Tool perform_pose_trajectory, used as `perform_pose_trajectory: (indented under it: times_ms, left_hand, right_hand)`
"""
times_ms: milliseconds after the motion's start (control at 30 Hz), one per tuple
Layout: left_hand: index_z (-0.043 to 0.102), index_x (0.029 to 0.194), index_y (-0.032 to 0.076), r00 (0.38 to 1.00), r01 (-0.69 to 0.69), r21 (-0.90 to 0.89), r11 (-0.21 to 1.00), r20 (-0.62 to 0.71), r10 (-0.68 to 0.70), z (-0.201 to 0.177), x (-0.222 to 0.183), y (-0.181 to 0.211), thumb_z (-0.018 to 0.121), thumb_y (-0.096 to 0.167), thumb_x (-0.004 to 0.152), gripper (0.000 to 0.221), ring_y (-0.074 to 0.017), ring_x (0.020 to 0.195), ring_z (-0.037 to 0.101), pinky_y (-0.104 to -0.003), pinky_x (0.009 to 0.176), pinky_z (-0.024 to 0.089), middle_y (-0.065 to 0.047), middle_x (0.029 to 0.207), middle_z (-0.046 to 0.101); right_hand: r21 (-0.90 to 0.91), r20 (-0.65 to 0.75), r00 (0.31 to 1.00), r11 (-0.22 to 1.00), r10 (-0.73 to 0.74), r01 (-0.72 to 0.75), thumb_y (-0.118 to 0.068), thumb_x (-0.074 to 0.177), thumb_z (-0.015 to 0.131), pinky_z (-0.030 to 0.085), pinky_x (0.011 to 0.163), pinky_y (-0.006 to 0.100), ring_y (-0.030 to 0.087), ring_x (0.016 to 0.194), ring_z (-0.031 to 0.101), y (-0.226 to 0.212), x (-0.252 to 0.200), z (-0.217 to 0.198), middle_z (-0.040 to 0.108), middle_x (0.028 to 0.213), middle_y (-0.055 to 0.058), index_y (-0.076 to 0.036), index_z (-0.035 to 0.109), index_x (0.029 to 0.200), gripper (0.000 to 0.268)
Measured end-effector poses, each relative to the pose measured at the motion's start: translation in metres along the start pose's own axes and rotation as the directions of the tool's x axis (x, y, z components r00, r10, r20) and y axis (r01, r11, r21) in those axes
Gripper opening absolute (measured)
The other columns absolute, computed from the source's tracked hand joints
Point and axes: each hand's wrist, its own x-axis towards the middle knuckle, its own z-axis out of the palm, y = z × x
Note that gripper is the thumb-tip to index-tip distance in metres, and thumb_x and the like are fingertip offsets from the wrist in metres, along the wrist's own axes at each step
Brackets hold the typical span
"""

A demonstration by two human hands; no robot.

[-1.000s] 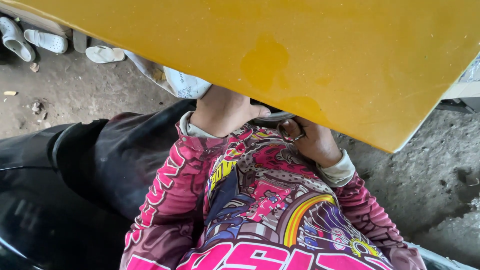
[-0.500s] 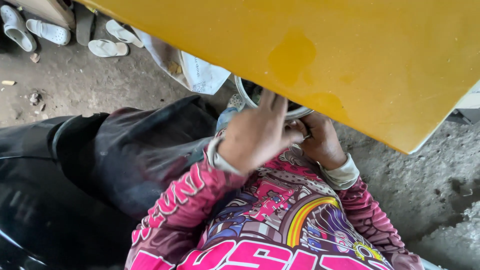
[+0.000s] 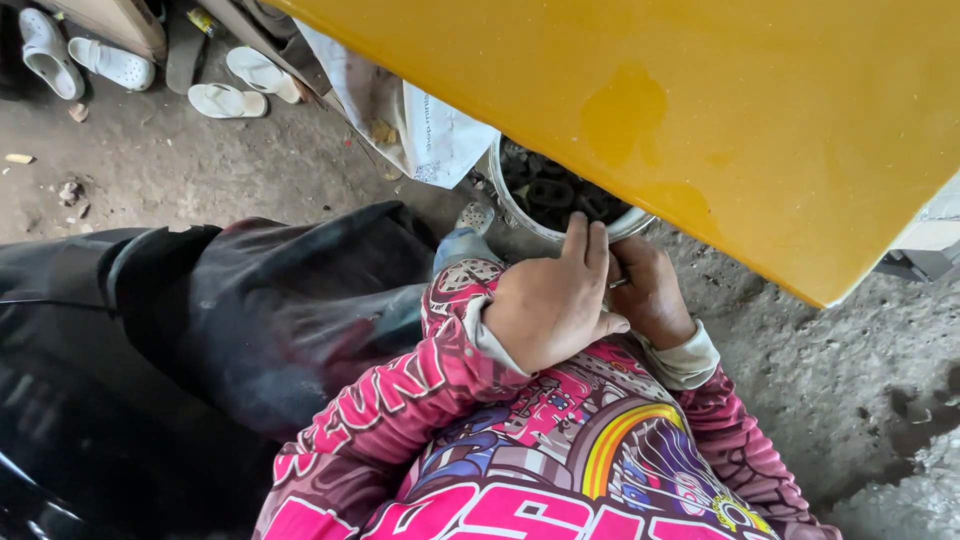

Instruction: Searching for and organizing small hardware and car parts from various containers in a workshop.

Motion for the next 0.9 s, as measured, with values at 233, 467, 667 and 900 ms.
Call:
perform_pose_trajectory:
  times_ms: [233, 467, 667, 900]
  left_hand:
    - [0.047, 0.14, -0.007, 1.0, 0.009, 0.058, 0.998, -0.011, -0.008, -0.003, -0.013, -0.013, 0.078, 0.052, 0.077, 0.091, -0.0291, 0.057, 0.071, -0.04, 0.045, 0.054, -0.028, 0.143, 0.053]
    - [0.049, 0.14, -0.004, 0.998, -0.005, 0.032, 0.999, -0.056, 0.007, -0.006, -0.019, -0.022, 0.078, 0.048, 0.078, 0.086, -0.0292, 0.059, 0.071, -0.04, 0.052, 0.055, -0.026, 0.143, 0.054]
    - [0.049, 0.139, -0.005, 0.997, -0.022, -0.016, 1.0, -0.08, 0.02, -0.012, -0.017, -0.037, 0.079, 0.046, 0.079, 0.085, -0.032, 0.066, 0.071, -0.041, 0.055, 0.056, -0.027, 0.141, 0.055]
    - [0.056, 0.135, -0.005, 0.987, -0.063, -0.048, 0.997, -0.153, 0.055, -0.025, -0.018, -0.062, 0.08, 0.042, 0.079, 0.076, -0.0355, 0.08, 0.072, -0.041, 0.066, 0.058, -0.024, 0.14, 0.057]
  right_hand:
    - [-0.073, -0.106, 0.991, 0.995, -0.077, 0.069, -0.014, 0.1, 0.063, 0.053, 0.068, 0.04, 0.034, 0.077, 0.068, -0.011, 0.001, 0.003, 0.068, 0.089, 0.019, -0.001, 0.068, 0.108, 0.016]
    - [-0.07, -0.093, 0.995, 0.997, -0.037, 0.031, -0.021, 0.101, 0.065, 0.054, 0.069, 0.041, 0.035, 0.08, 0.071, -0.002, 0.001, 0.002, 0.071, 0.089, 0.018, -0.002, 0.068, 0.106, 0.02]
    - [-0.069, -0.047, 0.997, 0.996, -0.056, 0.053, -0.015, 0.099, 0.063, 0.055, 0.072, 0.041, 0.036, 0.082, 0.071, -0.028, 0.014, 0.004, 0.071, 0.092, 0.018, -0.004, 0.069, 0.111, 0.018]
    - [-0.047, 0.049, 0.985, 0.985, -0.166, 0.169, -0.01, 0.095, 0.064, 0.054, 0.079, 0.04, 0.031, 0.086, 0.069, -0.052, 0.023, -0.008, 0.071, 0.097, 0.017, -0.002, 0.068, 0.115, 0.022]
